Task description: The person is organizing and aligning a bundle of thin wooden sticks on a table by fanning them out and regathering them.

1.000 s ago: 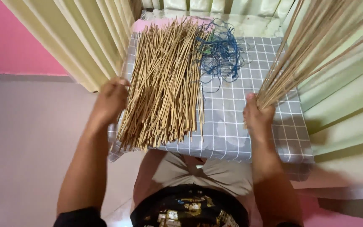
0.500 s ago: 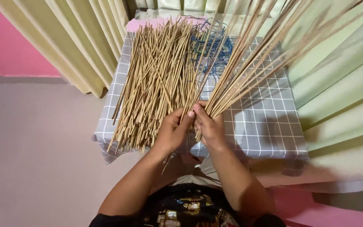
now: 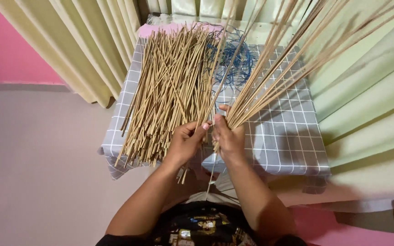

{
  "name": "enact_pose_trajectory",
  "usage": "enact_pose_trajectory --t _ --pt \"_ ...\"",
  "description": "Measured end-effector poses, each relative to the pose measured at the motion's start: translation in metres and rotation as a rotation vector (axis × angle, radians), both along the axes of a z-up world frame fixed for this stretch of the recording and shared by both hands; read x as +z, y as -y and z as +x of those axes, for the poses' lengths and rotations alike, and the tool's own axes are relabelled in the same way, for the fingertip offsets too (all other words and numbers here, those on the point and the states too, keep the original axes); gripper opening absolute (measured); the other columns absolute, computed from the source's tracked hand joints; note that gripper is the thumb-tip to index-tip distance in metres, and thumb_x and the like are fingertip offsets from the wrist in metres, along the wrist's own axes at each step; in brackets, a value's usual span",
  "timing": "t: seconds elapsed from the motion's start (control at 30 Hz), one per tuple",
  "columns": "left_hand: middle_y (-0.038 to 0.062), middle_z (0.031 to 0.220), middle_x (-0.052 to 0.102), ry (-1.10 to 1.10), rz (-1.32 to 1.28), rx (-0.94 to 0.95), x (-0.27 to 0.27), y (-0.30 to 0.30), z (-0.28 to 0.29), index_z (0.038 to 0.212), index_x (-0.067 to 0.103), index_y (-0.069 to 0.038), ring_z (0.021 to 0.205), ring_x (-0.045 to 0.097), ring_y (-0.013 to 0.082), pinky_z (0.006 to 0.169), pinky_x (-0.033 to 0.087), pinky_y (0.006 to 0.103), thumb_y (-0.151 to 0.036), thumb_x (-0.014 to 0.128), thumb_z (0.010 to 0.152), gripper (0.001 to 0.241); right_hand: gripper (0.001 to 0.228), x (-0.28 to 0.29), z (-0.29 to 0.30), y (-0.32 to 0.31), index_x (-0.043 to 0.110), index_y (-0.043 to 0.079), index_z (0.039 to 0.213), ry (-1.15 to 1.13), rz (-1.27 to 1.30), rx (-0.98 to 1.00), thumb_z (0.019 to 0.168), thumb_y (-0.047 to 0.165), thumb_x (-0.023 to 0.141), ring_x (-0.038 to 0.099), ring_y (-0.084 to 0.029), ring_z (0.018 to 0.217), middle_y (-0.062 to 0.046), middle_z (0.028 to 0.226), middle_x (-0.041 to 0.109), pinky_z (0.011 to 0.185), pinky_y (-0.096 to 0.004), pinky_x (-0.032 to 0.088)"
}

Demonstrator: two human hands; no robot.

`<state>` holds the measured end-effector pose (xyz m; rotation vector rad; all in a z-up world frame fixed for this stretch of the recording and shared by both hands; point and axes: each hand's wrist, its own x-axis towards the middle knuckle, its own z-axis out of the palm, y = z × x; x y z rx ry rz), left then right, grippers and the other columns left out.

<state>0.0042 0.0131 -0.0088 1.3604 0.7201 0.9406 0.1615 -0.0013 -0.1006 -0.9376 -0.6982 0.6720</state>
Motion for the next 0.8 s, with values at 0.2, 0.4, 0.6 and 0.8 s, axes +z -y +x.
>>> enact_pose_trajectory --t 0.2,0.4,0.6,0.8 --pt "0.005 0.061 0.068 -0.026 -0.041 0.014 0.024 0.017 0.004 0.083 0.078 -0.002 0.058 0.049 0.0086 0.054 0.039 0.0211 -0.014 0.072 0.098 0.021 0.026 0.061 -0.027 0.012 0.060 0.000 0.107 -0.089 -0.048 -0.010 0.096 0.020 0.072 0.046 -0.008 0.033 -0.003 0.053 0.050 0.036 -0.027 0.050" --pt "0.007 0.054 0.063 0.037 -0.102 0.038 0.019 0.018 0.000 0.077 0.074 -0.004 0.044 0.054 0.0114 0.047 0.042 0.0226 -0.014 0.068 0.101 0.027 0.023 0.069 -0.029 0.011 0.061 0.000 0.103 -0.141 -0.025 0.010 0.096 0.019 0.073 0.045 -0.009 0.032 -0.004 0.050 0.048 0.034 -0.029 0.051" --pt "0.004 0.049 0.054 0.038 -0.080 0.090 0.023 0.013 -0.005 0.069 0.070 -0.007 0.048 0.044 0.0078 0.046 0.034 0.0214 -0.018 0.070 0.101 0.034 0.020 0.067 -0.016 0.020 0.060 0.004 0.109 -0.092 -0.072 -0.050 0.104 0.023 0.060 0.046 -0.009 0.034 -0.001 0.057 0.051 0.035 -0.026 0.047" --pt "0.002 0.052 0.054 0.048 -0.054 0.062 0.016 0.014 0.000 0.067 0.066 -0.008 0.054 0.041 0.0075 0.050 0.031 0.0216 -0.017 0.070 0.101 0.035 0.033 0.080 -0.019 0.014 0.057 -0.004 0.118 -0.049 0.010 -0.018 0.101 0.023 0.067 0.041 -0.007 0.034 0.001 0.051 0.043 0.040 -0.026 0.047"
